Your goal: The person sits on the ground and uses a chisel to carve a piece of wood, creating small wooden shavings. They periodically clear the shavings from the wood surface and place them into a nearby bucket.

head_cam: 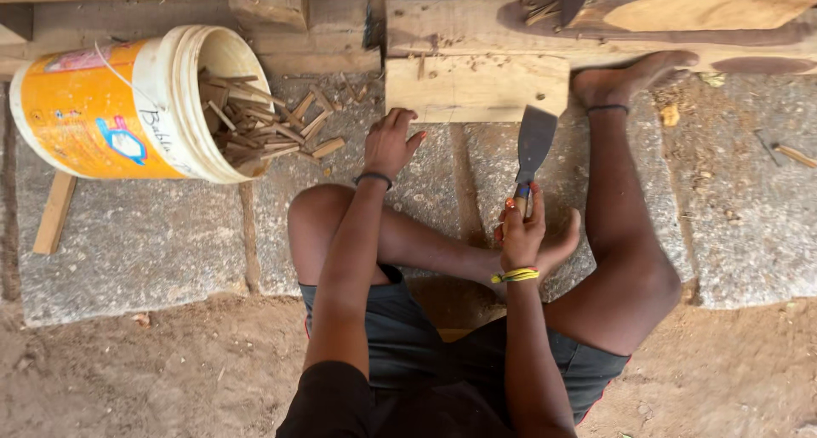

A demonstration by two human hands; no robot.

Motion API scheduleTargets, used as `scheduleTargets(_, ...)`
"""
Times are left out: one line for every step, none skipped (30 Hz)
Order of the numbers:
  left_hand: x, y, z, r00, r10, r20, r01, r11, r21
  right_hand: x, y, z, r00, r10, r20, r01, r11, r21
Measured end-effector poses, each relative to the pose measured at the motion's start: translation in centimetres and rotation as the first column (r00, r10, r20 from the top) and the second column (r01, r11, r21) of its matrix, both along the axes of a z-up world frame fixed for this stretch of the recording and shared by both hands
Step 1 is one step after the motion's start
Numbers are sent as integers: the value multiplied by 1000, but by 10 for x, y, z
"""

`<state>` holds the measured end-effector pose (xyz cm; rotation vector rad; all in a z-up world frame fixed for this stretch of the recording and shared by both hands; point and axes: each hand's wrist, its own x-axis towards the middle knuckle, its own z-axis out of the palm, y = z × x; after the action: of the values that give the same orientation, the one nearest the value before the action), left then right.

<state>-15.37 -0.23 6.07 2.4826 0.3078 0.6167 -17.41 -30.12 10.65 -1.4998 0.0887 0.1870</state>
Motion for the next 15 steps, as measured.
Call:
scheduleTargets(2,0,-2,1000,6,-28,-5,1000,16,0,0,-5,1000,-3,-12,2,1000,-28)
scheduleTargets(6,2,-3,1000,9,-10,-9,1000,29,1,1,-8,999,-17,-39,15,999,-51)
scheduleTargets(10,6,-4,1000,12,9,-13,999,42,0,4,-10,997,-32,-65,27,997,-74)
scheduleTargets(16,9,-7,999,13,30,-15,998,53,1,6,-11,995,-49,-88,40,994,-98)
scheduleTargets(23,13,-9,999,13,51,-17,997,70,5,7,-12,996,-42,-79,33,994,-107)
scheduleTargets(29,17,-12,998,9,66,-15,996,87,5,9,-12,996,-39,-76,30,993,-116)
scheduleTargets(34,23,-16,997,5,81,-13,994,104,6,10,-13,997,-36,-73,27,992,-125)
scheduleTargets(42,29,-18,996,11,87,-21,994,107,9,13,-14,997,-31,-71,23,993,-112)
scheduleTargets(46,35,-22,996,18,93,-28,994,110,10,18,-16,997,-26,-68,19,995,-99)
scheduleTargets(52,38,-28,995,33,98,-43,994,101,13,18,-17,998,-14,-66,8,995,-97)
scheduleTargets(62,41,-34,994,22,105,-35,992,124,16,20,-18,997,-20,-74,12,995,-99)
scheduleTargets(68,46,-43,994,18,104,-34,988,148,15,24,-20,996,-18,-91,9,995,-100)
scheduleTargets(75,51,-52,995,14,103,-32,984,173,16,28,-22,994,-16,-107,5,995,-101)
scheduleTargets(84,56,-61,995,6,96,-25,980,199,17,32,-24,996,4,-90,-16,990,-139)
scheduleTargets(96,59,-70,996,-3,89,-18,974,225,20,34,-26,997,24,-73,-36,984,-177)
